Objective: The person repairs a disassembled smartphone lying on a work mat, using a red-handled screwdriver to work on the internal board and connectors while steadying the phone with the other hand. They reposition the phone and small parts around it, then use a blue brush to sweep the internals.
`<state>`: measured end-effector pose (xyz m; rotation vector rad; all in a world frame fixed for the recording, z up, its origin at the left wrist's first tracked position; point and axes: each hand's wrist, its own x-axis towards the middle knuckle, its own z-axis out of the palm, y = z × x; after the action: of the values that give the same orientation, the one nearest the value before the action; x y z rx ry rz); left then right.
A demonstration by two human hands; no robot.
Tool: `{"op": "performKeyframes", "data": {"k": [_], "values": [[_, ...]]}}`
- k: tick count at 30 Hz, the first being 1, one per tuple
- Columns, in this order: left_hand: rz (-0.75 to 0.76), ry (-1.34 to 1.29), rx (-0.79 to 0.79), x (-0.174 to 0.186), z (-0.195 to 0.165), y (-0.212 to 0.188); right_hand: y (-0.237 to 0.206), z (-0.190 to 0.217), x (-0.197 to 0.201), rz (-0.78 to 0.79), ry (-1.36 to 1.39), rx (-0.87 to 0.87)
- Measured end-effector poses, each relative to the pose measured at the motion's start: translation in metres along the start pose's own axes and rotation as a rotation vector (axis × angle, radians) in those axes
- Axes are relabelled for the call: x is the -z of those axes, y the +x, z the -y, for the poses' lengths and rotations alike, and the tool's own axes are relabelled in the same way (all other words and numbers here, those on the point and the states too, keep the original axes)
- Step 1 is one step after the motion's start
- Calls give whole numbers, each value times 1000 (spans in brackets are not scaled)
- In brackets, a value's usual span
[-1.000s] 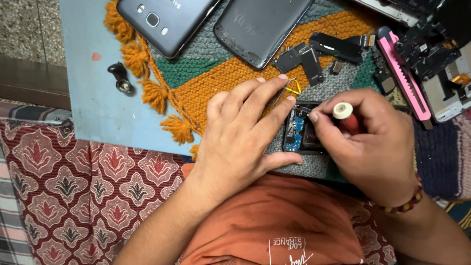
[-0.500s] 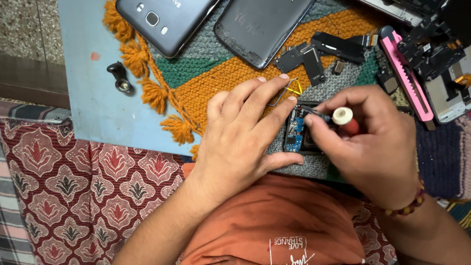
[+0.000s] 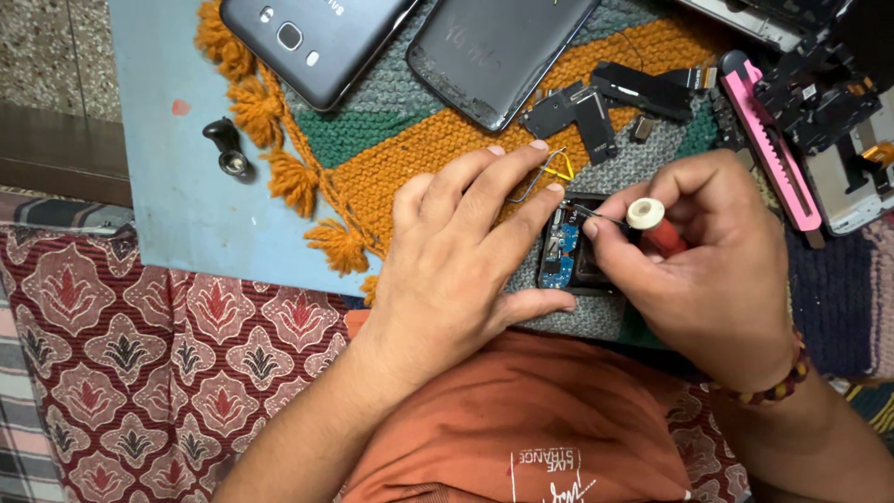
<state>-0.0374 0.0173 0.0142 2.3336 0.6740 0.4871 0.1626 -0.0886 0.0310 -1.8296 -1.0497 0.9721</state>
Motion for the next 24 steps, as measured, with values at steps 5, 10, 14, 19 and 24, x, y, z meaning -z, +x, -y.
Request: {"op": "performKeyframes", "data": {"k": [5,10,14,19,24], "values": [[6,-6,3,0,0,1,3,3,-1,21,0,3],[7,-8,5,0,0,1,6,16,-1,6,-105,-41],[2,-9,4,0,0,1,7,26,1,22,-356,-30],[4,-6,5,1,0,1,6,29,-3,-18,-305,27],[6,-8,9,1,0,0,4,19,-3,-40,-142,-53]]}}
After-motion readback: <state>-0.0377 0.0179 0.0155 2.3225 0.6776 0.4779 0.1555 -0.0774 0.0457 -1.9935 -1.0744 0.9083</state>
